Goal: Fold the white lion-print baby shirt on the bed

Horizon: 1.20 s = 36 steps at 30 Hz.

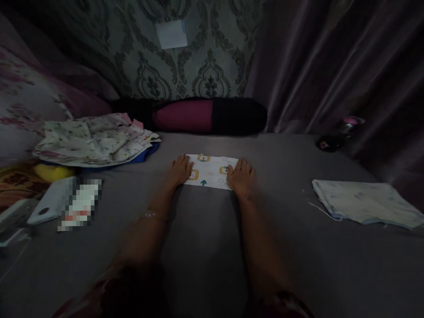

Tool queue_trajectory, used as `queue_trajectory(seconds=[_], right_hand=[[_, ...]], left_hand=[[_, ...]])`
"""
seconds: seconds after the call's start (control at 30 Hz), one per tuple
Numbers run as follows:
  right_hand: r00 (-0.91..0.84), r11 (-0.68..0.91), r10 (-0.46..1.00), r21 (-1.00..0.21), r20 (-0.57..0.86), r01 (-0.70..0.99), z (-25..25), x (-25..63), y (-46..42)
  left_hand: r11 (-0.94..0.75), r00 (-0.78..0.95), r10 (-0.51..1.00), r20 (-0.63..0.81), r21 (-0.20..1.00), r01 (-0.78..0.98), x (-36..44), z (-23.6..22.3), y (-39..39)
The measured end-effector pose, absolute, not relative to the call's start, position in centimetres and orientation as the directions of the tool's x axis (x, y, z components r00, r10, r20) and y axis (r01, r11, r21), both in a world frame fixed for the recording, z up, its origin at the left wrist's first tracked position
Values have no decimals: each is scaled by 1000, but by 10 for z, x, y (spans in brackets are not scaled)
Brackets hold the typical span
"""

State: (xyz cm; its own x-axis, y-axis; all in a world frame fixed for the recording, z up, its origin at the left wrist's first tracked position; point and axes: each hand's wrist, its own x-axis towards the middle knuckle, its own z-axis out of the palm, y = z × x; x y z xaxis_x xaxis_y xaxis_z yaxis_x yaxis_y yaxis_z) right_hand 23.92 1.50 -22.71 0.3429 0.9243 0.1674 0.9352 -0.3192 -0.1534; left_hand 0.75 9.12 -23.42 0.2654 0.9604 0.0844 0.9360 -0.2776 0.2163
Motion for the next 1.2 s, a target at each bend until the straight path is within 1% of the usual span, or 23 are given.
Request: queue_trajectory(seconds=[0.13, 0.2, 0.3, 0.37, 0.43, 0.5, 0.73, 0.83, 0.93, 1.03, 1.13, 1.2], right_hand=[[353, -333, 928, -159, 122, 929, -219, 236, 15], [348, -325, 926, -156, 149, 933, -216, 231, 16], [282, -255, 937, -149, 206, 956, -214, 221, 17], [255, -229, 952, -156, 171, 961, -215, 216, 17], [256, -235, 960, -167, 116, 958, -218, 213, 17], [261, -242, 960, -172, 97, 955, -221, 213, 17], [256, -235, 961, -179, 103, 955, -223, 216, 17], [254, -227, 957, -185, 138, 956, -220, 212, 18], [210, -174, 961, -198, 178, 965, -217, 205, 20], [150, -119, 976, -193, 158, 974, -218, 199, 21], [142, -120, 981, -164, 135, 979, -223, 195, 22], [144, -122, 979, -153, 145, 981, -226, 195, 21]], left_hand=[[-271, 257, 962, 91, 200, 942, 9, -229, 87], [-277, 253, 956, 145, 174, 945, 13, -225, 84], [-328, 296, 931, 215, 130, 936, 22, -222, 79], [-346, 320, 928, 190, 124, 930, 26, -223, 77], [-335, 318, 939, 134, 136, 932, 28, -226, 77], [-326, 313, 944, 100, 152, 933, 28, -229, 78], [-330, 316, 944, 97, 209, 921, 26, -228, 79], [-340, 315, 938, 147, 206, 918, 31, -224, 75], [-409, 368, 904, 218, 192, 892, 43, -222, 68], [-465, 435, 883, 179, 200, 862, 54, -223, 62], [-458, 443, 889, 114, 216, 862, 59, -224, 60], [-454, 442, 891, 100, 220, 864, 58, -225, 60]])
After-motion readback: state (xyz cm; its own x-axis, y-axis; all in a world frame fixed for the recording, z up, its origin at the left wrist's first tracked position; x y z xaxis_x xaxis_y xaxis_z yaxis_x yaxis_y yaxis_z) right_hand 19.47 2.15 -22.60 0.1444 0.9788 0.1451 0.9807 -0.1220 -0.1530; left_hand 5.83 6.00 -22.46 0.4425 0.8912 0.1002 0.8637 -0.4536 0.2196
